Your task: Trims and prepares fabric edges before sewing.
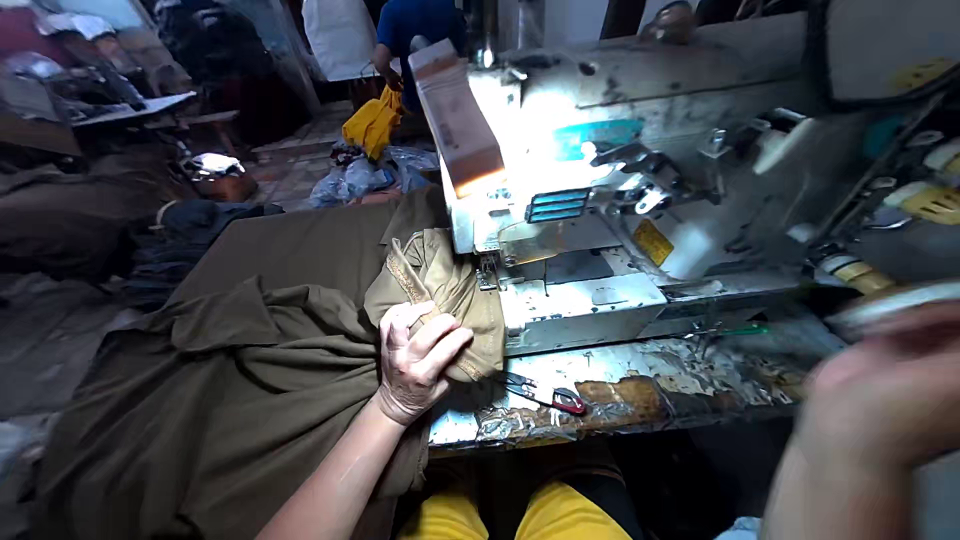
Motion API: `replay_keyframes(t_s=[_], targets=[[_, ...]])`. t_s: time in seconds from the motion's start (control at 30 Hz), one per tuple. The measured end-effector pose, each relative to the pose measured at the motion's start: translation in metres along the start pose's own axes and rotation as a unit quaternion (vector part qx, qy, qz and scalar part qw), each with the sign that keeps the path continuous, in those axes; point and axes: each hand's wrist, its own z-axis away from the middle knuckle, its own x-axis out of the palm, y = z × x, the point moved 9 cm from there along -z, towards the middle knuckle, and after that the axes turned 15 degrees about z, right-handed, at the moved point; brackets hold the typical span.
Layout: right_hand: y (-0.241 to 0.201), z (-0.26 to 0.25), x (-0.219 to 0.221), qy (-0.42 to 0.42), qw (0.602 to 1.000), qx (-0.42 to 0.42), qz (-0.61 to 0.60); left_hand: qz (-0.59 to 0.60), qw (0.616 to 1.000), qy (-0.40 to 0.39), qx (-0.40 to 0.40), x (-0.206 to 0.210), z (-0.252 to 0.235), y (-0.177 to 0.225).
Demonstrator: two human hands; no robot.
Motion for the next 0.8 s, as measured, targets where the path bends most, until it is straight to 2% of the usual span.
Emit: replay_keyframes(t_s=[0.03,0.07,0.13,0.2,0.27,0.3,0.43,0.47,0.5,0.53,0.6,0.67,0.73,0.8], targets=[[-0.015,0.042,0.024,-0.081,0.992,-0.096,0.010,-0.014,0.999,-0.025,-0.035,-0.004,-0.013,-0.001],[-0.024,0.084,0.051,-0.143,0.978,-0.148,0.028,-0.036,0.994,-0.070,-0.075,-0.006,-0.028,-0.002],[-0.035,0.155,0.102,-0.253,0.941,-0.203,0.101,-0.091,0.963,-0.204,-0.150,0.002,-0.054,-0.007],[-0.039,0.201,0.134,-0.335,0.890,-0.255,0.175,-0.136,0.922,-0.307,-0.191,0.019,-0.070,-0.012],[-0.046,0.211,0.144,-0.350,0.867,-0.291,0.205,-0.164,0.914,-0.320,-0.190,0.034,-0.083,-0.026],[-0.047,0.211,0.147,-0.363,0.856,-0.300,0.212,-0.167,0.909,-0.315,-0.215,0.039,-0.091,-0.039],[-0.046,0.208,0.146,-0.402,0.841,-0.320,0.172,-0.172,0.854,-0.304,-0.385,0.048,-0.108,-0.126],[-0.044,0.207,0.142,-0.398,0.842,-0.331,0.155,-0.171,0.858,-0.283,-0.394,0.038,-0.110,-0.140],[-0.041,0.205,0.139,-0.388,0.845,-0.341,0.136,-0.166,0.885,-0.237,-0.366,0.021,-0.112,-0.144],[-0.037,0.204,0.135,-0.380,0.851,-0.344,0.118,-0.153,0.924,-0.174,-0.305,-0.003,-0.110,-0.135],[-0.029,0.205,0.128,-0.369,0.861,-0.338,0.090,-0.106,0.980,-0.064,-0.154,-0.057,-0.083,-0.088],[-0.027,0.201,0.123,-0.337,0.877,-0.337,0.066,-0.088,0.994,0.006,-0.059,-0.094,-0.046,-0.048],[-0.026,0.194,0.113,-0.298,0.904,-0.306,-0.003,-0.097,0.994,0.040,-0.044,-0.105,-0.019,-0.034],[-0.021,0.177,0.103,-0.263,0.938,-0.208,-0.082,-0.103,0.992,0.051,-0.052,-0.104,-0.009,-0.035]])
